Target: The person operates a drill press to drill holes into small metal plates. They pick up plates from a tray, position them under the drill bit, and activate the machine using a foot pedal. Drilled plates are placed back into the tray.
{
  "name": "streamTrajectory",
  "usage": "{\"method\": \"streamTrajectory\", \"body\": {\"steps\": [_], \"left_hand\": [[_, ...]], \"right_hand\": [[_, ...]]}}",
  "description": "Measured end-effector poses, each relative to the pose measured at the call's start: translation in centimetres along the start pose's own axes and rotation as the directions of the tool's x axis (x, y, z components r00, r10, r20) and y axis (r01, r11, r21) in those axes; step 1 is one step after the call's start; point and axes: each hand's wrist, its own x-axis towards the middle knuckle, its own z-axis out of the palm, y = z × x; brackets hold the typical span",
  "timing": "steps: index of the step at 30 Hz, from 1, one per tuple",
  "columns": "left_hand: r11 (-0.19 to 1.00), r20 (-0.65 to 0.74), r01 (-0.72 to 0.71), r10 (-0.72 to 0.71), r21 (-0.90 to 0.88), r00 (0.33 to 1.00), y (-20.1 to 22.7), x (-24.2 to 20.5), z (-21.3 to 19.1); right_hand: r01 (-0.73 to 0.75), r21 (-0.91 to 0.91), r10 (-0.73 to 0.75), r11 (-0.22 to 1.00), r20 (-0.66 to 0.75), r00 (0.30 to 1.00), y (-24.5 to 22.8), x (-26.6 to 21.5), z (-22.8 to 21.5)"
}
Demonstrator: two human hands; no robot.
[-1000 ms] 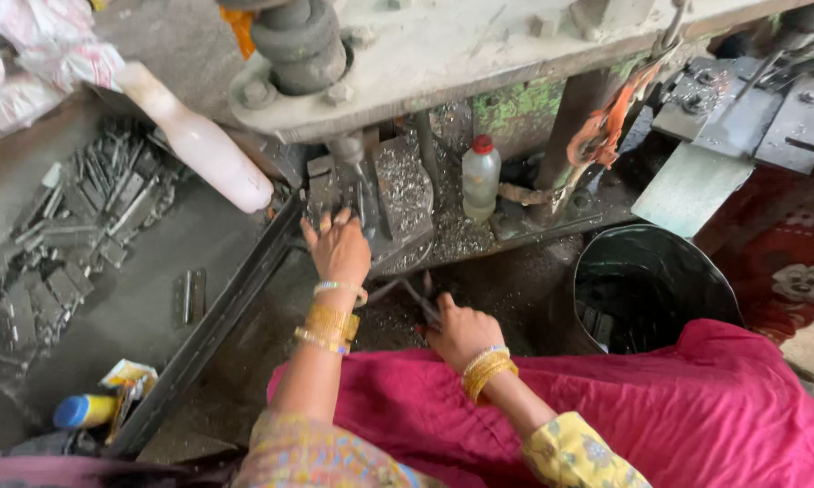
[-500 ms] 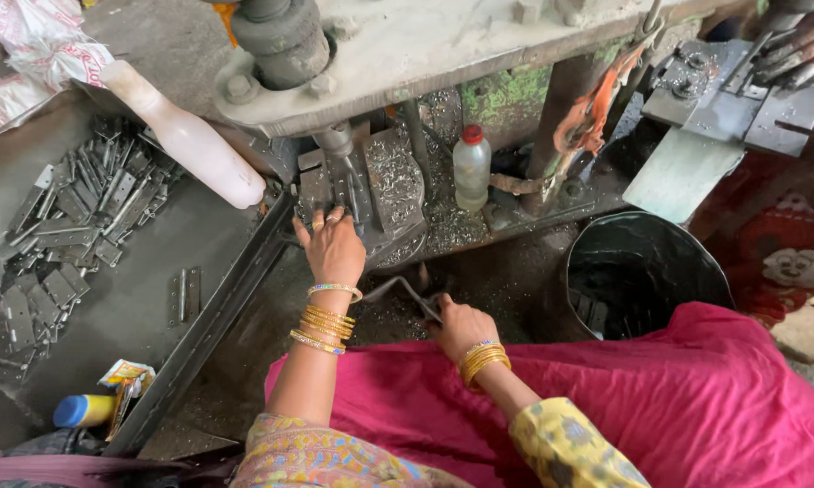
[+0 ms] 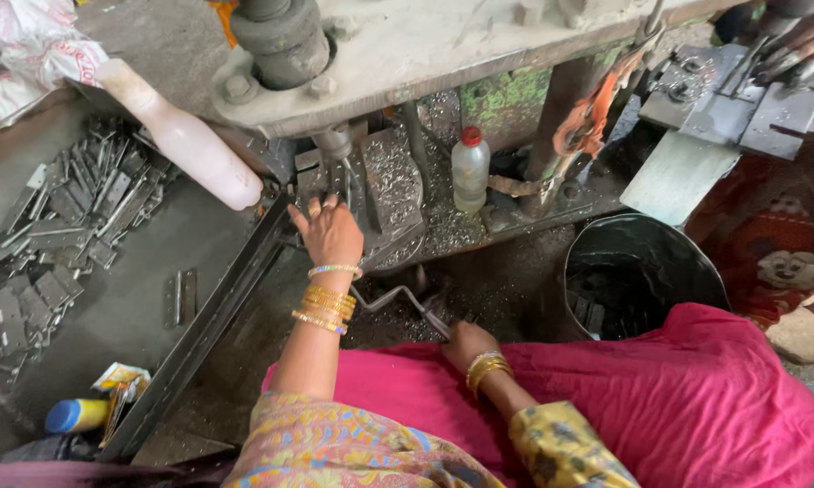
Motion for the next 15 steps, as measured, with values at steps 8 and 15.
{"method": "streamTrajectory", "body": {"steps": [8, 15], "left_hand": [[1.000, 0.008, -0.008, 0.008, -0.022, 1.000, -0.5, 1.2, 0.9], [1.000, -0.035, -0.004, 0.005, 0.013, 0.999, -0.7, 2.4, 2.0]], "right_hand": [[0.049, -0.056, -0.050, 0.997, -0.028, 0.998, -1.6, 0.2, -1.4], [0.046, -0.104, -0.061, 0.993, -0.147, 0.987, -0.5, 0.6, 0.5]]}}
